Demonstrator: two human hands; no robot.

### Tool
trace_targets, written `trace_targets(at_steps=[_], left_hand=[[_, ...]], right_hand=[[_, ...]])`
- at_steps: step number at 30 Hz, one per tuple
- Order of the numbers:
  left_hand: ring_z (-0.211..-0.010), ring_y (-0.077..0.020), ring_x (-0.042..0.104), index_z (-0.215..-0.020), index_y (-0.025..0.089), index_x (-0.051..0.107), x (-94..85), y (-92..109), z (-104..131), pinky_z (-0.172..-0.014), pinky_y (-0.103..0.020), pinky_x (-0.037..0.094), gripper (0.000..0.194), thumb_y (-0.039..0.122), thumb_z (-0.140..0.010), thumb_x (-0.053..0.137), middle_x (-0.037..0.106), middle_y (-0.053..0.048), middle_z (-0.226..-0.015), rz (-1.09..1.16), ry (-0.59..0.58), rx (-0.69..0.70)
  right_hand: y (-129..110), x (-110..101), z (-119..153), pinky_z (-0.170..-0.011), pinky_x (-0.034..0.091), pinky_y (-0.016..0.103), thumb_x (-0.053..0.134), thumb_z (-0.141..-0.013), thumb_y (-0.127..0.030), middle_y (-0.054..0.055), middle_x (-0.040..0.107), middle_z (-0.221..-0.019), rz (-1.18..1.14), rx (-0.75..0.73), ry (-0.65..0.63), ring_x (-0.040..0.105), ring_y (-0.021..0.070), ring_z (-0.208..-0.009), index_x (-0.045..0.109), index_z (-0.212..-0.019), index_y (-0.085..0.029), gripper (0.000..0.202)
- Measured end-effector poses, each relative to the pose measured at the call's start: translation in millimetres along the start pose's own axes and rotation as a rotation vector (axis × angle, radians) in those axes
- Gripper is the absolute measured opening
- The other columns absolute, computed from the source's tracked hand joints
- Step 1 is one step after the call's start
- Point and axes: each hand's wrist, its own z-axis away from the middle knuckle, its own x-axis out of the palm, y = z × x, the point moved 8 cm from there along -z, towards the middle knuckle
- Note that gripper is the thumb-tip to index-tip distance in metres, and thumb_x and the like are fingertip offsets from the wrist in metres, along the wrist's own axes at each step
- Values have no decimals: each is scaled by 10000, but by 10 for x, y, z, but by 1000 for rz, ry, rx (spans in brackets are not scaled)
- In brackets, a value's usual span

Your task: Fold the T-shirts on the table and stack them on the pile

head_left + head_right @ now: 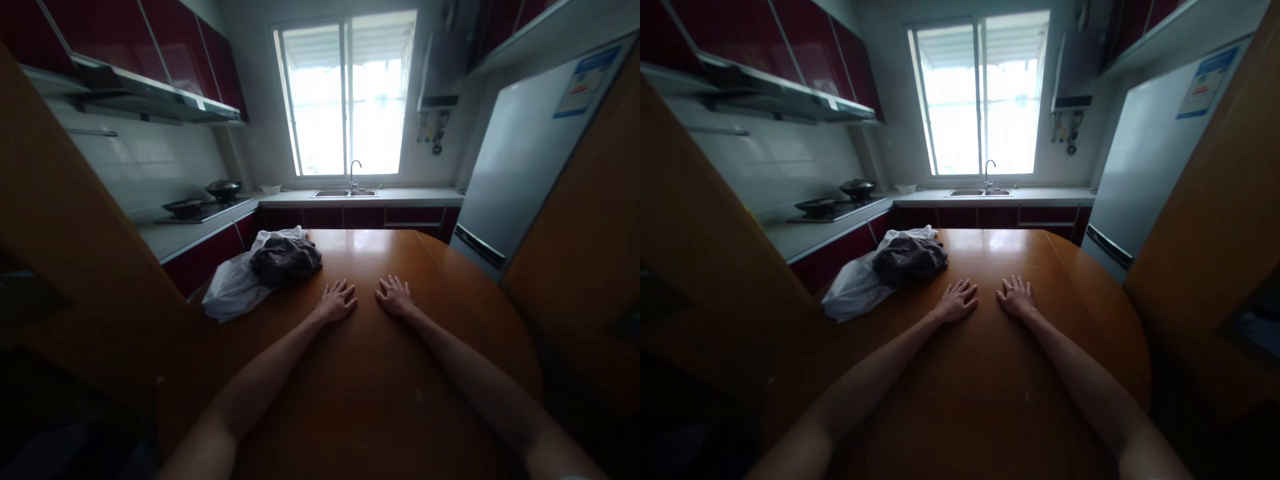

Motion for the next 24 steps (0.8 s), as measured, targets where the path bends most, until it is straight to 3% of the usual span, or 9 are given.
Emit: trace_targets(at_steps=[10, 13, 16, 20, 22, 24], left_hand=[[-1536, -341, 192, -1520, 246, 448, 1, -13, 28, -1220, -592, 137, 644, 597, -984, 384, 281, -117, -1651, -47, -4, 23], [-1491, -325, 319, -1421, 257, 567, -63, -12, 32, -1208, -575, 224, 528, 517, -969, 483, 422, -96, -1584, -11, 79, 36], [-1449, -282, 395, -1374, 239, 601, -336, -121, 71, -1228, -531, 212, 426, 323, -969, 500, 514, -88, -1512, 2, 230, -14], [-1543, -358, 124, -1472, 204, 496, -1097, -586, 379, -1220, -631, 5, 580, 199, -899, 581, 295, -134, -1639, -134, 652, -230], [-1532, -425, 96, -1485, 202, 484, -1394, -925, 600, -1187, -684, 61, 695, 180, -820, 683, 259, -169, -1645, -173, 773, -380], [-1467, -436, 278, -1420, 165, 562, -1527, -1239, 733, -1161, -647, 219, 599, 144, -827, 645, 420, -206, -1550, -120, 743, -478]], right_hand=[[19, -41, 22, -1218, 88, 533, 374, -981, -590, 142, 238, -1663, -8, 6, -19, 152, 310, -1544, 394, -1556, -211, 689], [25, -37, 26, -1216, 102, 535, 371, -985, -587, 137, 258, -1657, 2, -2, -16, 169, 312, -1540, 406, -1550, -214, 678], [40, -26, 25, -1215, 113, 545, 367, -988, -586, 136, 263, -1655, 7, -10, -20, 176, 317, -1539, 416, -1545, -210, 674], [58, -26, 14, -1214, 133, 551, 369, -992, -579, 142, 265, -1653, 9, -24, -13, 186, 320, -1537, 421, -1542, -200, 671], [65, -21, 7, -1214, 134, 551, 376, -992, -576, 143, 264, -1653, 10, -27, -14, 190, 318, -1536, 429, -1537, -199, 665], [70, -13, 2, -1214, 132, 558, 385, -990, -575, 143, 264, -1653, 8, -29, -12, 192, 320, -1536, 435, -1534, -200, 662]])
